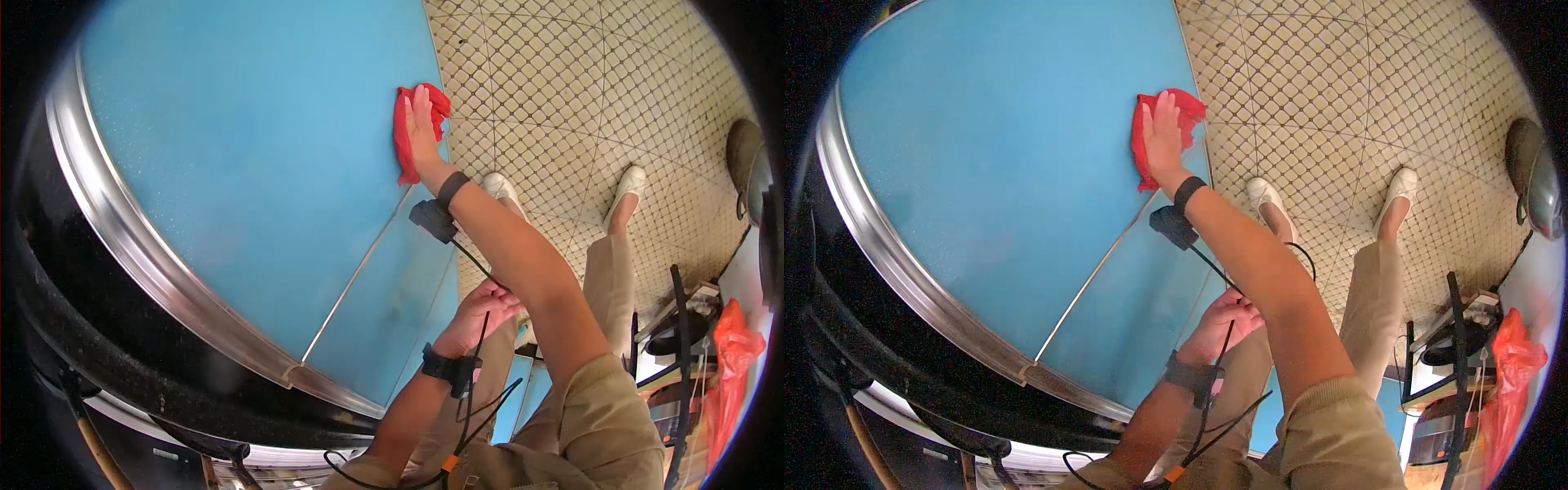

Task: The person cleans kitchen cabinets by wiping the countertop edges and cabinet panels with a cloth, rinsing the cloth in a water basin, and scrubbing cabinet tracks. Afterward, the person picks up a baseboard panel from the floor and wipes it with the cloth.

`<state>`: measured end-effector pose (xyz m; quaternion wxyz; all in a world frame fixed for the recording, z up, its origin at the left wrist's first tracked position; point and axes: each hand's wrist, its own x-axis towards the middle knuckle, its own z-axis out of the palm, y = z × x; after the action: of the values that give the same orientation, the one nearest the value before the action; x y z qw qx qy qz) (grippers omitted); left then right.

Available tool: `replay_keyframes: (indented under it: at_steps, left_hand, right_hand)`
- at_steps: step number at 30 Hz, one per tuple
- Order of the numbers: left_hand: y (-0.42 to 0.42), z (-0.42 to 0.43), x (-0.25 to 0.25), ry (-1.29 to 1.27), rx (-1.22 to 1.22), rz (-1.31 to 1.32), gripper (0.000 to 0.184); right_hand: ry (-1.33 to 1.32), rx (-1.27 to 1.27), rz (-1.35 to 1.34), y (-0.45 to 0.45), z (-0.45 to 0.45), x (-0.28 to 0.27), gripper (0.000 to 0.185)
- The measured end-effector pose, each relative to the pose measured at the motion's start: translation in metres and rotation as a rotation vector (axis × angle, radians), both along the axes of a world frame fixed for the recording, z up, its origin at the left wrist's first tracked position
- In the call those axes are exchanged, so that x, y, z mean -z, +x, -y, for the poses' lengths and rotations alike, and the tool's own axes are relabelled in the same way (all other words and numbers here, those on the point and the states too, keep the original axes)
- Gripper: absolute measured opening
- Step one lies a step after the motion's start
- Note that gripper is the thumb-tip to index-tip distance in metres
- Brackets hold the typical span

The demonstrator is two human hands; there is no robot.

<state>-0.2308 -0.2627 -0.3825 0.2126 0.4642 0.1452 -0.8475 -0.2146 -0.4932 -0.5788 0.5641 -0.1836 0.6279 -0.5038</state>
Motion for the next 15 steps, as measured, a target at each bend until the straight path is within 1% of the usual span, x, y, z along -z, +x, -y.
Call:
replay_keyframes:
  at_steps: [2,3,5,6,7,8,9,10,11,12,13,14,15]
  left_hand:
    - [0.006,-0.014,-0.003,0.005,-0.055,-0.103,0.029]
    - [0.008,-0.015,-0.01,-0.003,-0.049,-0.118,0.029]
    - [0.01,-0.014,-0.026,0.063,0.082,-0.007,0.03]
    - [0.007,-0.003,-0.034,0.056,0.082,-0.027,0.03]
    - [0.001,0.013,-0.046,0.111,0.098,0.016,0.028]
    - [-0.002,0.025,-0.056,0.165,0.116,0.064,0.027]
    - [-0.001,0.031,-0.061,0.135,0.095,0.126,0.021]
    - [0.002,0.038,-0.061,0.123,0.095,0.116,0.021]
    - [0.007,0.043,-0.058,-0.089,0.053,-0.087,0.02]
    - [0.012,0.049,-0.055,-0.299,0.008,-0.286,0.02]
    - [0.014,0.06,-0.06,-0.238,0.086,-0.191,0.017]
    - [0.007,0.068,-0.063,-0.239,0.086,-0.186,0.017]
    - [-0.002,0.078,-0.062,-0.176,0.101,-0.075,0.016]
  right_hand:
    - [0.031,-0.008,0.028,-0.007,-0.008,-0.041,0.072]
    - [0.051,-0.017,0.048,-0.015,-0.009,-0.075,0.071]
    - [-0.079,-0.067,-0.092,-0.02,-0.017,-0.161,0.07]
    - [-0.164,-0.101,-0.137,-0.026,-0.018,-0.2,0.071]
    - [-0.249,-0.137,-0.18,-0.036,-0.012,-0.234,0.072]
    - [-0.326,-0.124,-0.168,-0.049,-0.001,-0.258,0.073]
    - [-0.38,-0.107,-0.215,-0.055,0.016,-0.265,0.073]
    - [-0.435,-0.09,-0.26,-0.06,0.034,-0.262,0.072]
    - [-0.444,-0.092,-0.268,-0.063,0.052,-0.248,0.072]
    - [-0.447,-0.053,-0.331,-0.065,0.073,-0.224,0.07]
    - [-0.445,-0.012,-0.386,-0.065,0.094,-0.197,0.068]
    - [-0.393,0.116,-0.345,-0.064,0.109,-0.159,0.06]
    - [-0.28,0.148,-0.175,-0.071,0.123,-0.126,0.053]
